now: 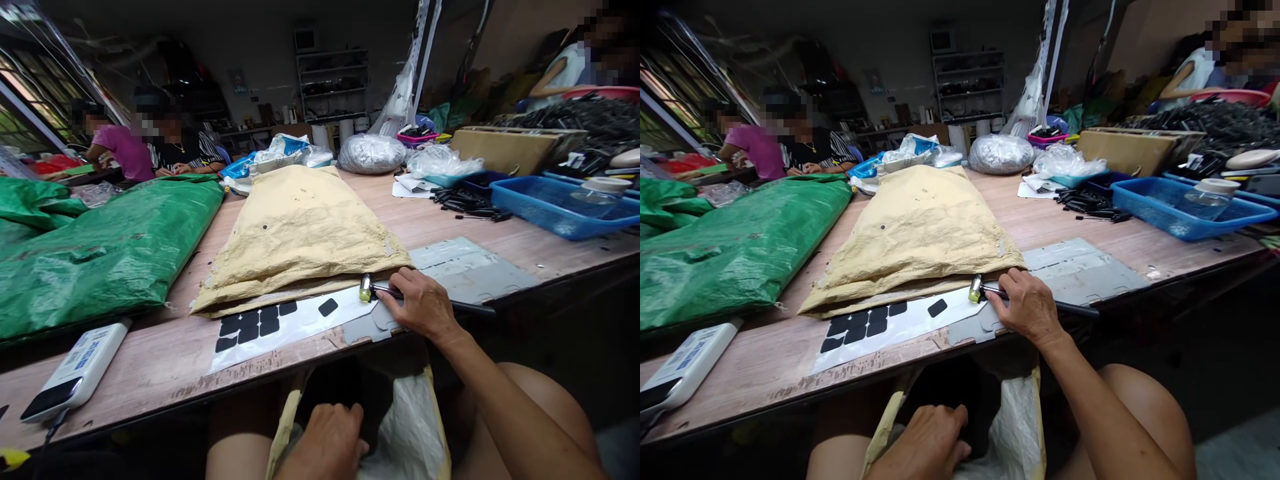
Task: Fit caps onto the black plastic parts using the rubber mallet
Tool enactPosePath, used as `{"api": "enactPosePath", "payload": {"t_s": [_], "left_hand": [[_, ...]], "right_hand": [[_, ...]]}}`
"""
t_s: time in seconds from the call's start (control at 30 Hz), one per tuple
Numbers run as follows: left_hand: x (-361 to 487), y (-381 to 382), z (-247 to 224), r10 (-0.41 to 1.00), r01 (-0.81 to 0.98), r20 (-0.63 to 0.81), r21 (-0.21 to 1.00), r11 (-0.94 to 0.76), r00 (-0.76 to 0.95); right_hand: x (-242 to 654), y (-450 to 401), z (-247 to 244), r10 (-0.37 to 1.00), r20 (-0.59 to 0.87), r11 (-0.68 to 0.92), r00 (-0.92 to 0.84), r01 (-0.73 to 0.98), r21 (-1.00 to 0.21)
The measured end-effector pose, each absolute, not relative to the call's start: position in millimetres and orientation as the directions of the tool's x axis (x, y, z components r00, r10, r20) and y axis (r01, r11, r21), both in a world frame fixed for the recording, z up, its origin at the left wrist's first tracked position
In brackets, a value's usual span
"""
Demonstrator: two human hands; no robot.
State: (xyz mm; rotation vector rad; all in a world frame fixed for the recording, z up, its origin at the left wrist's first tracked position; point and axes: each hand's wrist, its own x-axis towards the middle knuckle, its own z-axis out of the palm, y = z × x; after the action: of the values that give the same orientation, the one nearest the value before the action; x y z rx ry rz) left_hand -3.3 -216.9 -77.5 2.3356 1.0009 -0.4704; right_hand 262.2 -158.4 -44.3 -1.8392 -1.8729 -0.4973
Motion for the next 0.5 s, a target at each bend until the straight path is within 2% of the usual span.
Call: {"api": "enactPosePath", "payload": {"t_s": [0.07, 0.13, 0.17, 0.23, 0.3, 0.37, 0.43, 0.5], "left_hand": [[-4, -211, -64, 0.470, 0.692, -0.515, 0.449, -0.565, 0.717], [-4, -195, -35, 0.408, 0.607, -0.450, 0.599, -0.522, 0.795], [-3, -183, -19, 0.405, 0.566, -0.400, 0.658, -0.497, 0.822], [2, -150, 8, 0.502, 0.513, -0.253, 0.704, -0.491, 0.827], [8, -111, 23, 0.697, 0.611, -0.125, 0.605, -0.510, 0.706], [14, -71, 27, 0.847, 0.782, -0.071, 0.431, -0.450, 0.527], [19, -38, 28, 0.888, 0.838, -0.047, 0.358, -0.412, 0.457], [23, -12, 31, 0.902, 0.843, 0.009, 0.352, -0.407, 0.432]], "right_hand": [[262, -159, -44, 0.830, 0.558, 0.037, 0.005, 0.997, -0.065], [262, -159, -44, 0.830, 0.558, 0.034, 0.010, 0.997, -0.068], [261, -159, -43, 0.830, 0.558, 0.032, 0.012, 0.997, -0.069], [261, -159, -43, 0.830, 0.557, 0.031, 0.014, 0.997, -0.071], [261, -159, -43, 0.829, 0.559, 0.032, 0.014, 0.997, -0.073], [261, -158, -43, 0.827, 0.562, 0.038, 0.013, 0.996, -0.078], [261, -158, -43, 0.825, 0.566, 0.044, 0.010, 0.996, -0.081], [261, -158, -43, 0.824, 0.566, 0.044, 0.009, 0.996, -0.079]]}}
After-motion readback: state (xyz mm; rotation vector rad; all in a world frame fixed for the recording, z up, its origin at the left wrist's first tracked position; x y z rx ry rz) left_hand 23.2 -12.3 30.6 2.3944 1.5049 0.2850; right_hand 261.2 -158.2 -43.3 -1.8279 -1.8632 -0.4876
